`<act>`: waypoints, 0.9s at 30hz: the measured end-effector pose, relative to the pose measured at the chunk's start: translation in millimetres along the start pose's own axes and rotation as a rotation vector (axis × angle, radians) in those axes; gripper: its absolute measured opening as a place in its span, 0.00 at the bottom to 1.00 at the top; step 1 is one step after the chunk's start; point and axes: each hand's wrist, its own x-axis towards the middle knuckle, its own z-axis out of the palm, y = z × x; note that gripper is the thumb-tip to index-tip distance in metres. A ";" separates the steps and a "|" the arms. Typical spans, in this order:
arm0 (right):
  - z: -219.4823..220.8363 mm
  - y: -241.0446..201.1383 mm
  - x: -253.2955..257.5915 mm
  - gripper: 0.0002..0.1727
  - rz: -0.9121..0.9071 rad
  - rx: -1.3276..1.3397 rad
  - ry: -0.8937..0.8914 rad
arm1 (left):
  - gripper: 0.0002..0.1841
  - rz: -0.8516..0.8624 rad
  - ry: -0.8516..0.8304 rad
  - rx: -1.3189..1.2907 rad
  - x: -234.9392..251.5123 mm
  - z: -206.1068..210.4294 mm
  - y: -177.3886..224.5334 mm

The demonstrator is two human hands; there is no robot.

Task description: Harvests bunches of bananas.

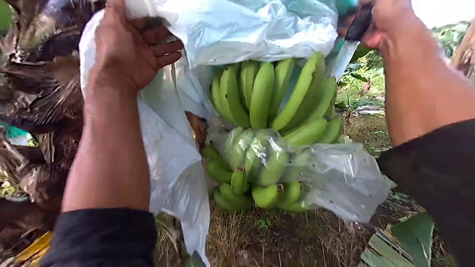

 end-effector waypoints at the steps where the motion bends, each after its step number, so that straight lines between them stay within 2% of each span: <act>1: -11.3 27.8 -14.5 0.21 0.084 -0.034 0.004 | 0.38 -0.036 0.028 -0.017 -3.2 -3.2 -21.0; 3: -34.3 86.1 -67.0 0.16 0.241 -0.061 0.001 | 0.35 -0.167 0.071 0.100 -34.2 -8.2 -70.3; 5: -55.1 132.3 -145.6 0.14 0.408 -0.042 -0.006 | 0.35 -0.314 0.024 0.252 -88.6 -20.5 -124.5; 7: -88.1 172.8 -229.8 0.17 0.504 0.085 0.041 | 0.33 -0.337 -0.056 0.301 -159.5 -34.2 -166.2; 10: -173.3 268.1 -349.8 0.20 0.656 0.221 0.224 | 0.29 -0.140 -0.068 0.477 -270.7 -41.6 -181.1; 13: -219.0 319.2 -492.1 0.15 0.917 0.030 0.403 | 0.18 0.277 0.112 0.914 -346.9 -12.9 -182.1; 14: -221.7 325.1 -533.2 0.13 0.997 -0.034 0.438 | 0.14 0.397 0.097 0.992 -359.4 3.8 -183.0; 16: -210.4 322.8 -597.7 0.12 1.124 -0.142 0.428 | 0.13 0.548 -0.060 1.139 -361.8 34.1 -187.0; 18: -186.3 301.2 -634.1 0.16 1.166 -0.244 0.261 | 0.18 0.588 -0.238 1.280 -344.3 49.3 -199.5; 20: -160.2 274.1 -645.5 0.24 1.108 -0.348 0.002 | 0.19 0.588 -0.303 1.396 -321.4 51.8 -218.7; 22: -133.9 246.7 -638.8 0.31 0.943 -0.486 -0.245 | 0.19 0.615 -0.288 1.531 -306.9 47.3 -235.2; 24: -109.4 226.4 -626.5 0.33 0.658 -0.629 -0.428 | 0.19 0.674 -0.224 1.597 -296.6 42.8 -248.3; 27: -74.2 208.4 -600.7 0.31 0.211 -0.813 -0.542 | 0.20 0.661 -0.238 1.574 -293.0 37.7 -257.3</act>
